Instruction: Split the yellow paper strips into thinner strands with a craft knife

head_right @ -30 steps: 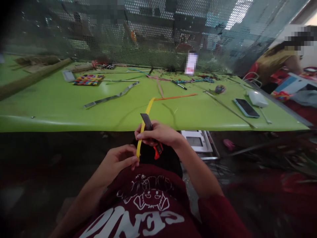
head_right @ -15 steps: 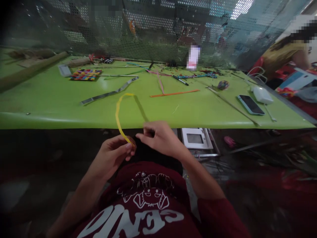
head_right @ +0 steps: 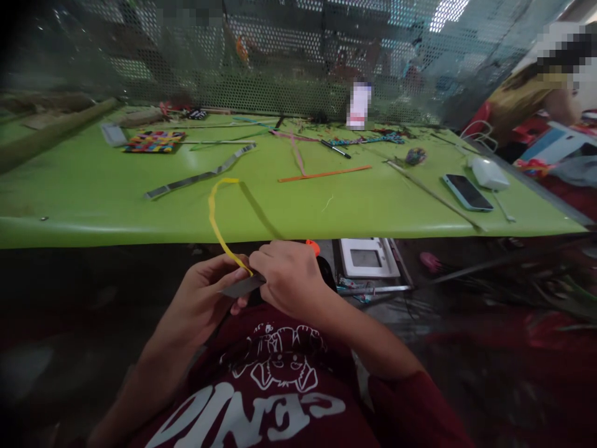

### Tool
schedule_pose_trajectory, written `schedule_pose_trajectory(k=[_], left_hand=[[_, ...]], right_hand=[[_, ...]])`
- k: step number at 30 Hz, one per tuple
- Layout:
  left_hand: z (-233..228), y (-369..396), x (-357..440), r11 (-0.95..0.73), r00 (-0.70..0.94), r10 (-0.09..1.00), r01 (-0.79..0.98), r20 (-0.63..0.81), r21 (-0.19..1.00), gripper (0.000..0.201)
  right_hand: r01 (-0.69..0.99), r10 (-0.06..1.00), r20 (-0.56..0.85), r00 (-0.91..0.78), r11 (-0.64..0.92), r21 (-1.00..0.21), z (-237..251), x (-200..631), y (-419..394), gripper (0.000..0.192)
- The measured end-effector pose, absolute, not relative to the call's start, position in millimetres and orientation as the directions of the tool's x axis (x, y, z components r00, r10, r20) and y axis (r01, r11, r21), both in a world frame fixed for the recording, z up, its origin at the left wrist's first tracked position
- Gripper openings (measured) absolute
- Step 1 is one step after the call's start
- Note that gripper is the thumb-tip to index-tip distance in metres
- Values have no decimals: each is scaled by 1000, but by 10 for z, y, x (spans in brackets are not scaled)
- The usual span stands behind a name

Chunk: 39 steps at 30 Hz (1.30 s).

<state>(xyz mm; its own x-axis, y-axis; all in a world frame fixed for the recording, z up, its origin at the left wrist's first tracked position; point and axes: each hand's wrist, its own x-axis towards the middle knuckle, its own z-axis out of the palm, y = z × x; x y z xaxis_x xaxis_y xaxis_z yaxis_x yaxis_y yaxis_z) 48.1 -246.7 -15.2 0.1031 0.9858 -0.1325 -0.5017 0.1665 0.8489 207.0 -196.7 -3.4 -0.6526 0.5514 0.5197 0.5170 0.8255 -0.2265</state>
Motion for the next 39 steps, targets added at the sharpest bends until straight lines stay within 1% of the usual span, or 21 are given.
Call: schedule_pose_trajectory(k=[8, 17, 29, 39], left_hand=[[-135, -2471, 500, 154, 42, 987, -495, -153, 855, 15], [-137, -2468, 514, 124, 18, 991, -488, -132, 864, 15], [-139, -2450, 523, 106, 4, 993, -509, -121, 854, 14], [-153, -2459, 511, 102, -2, 993, -471, -116, 876, 14]], right_hand=[[527, 545, 546, -636, 824, -208, -35, 2046, -1980, 22], [493, 527, 567, -633, 839, -228, -36, 2037, -1978, 20], [487, 537, 558, -633, 836, -251, -43, 2033, -1982, 14], [491, 549, 554, -626, 829, -267, -48, 2028, -1990, 14]])
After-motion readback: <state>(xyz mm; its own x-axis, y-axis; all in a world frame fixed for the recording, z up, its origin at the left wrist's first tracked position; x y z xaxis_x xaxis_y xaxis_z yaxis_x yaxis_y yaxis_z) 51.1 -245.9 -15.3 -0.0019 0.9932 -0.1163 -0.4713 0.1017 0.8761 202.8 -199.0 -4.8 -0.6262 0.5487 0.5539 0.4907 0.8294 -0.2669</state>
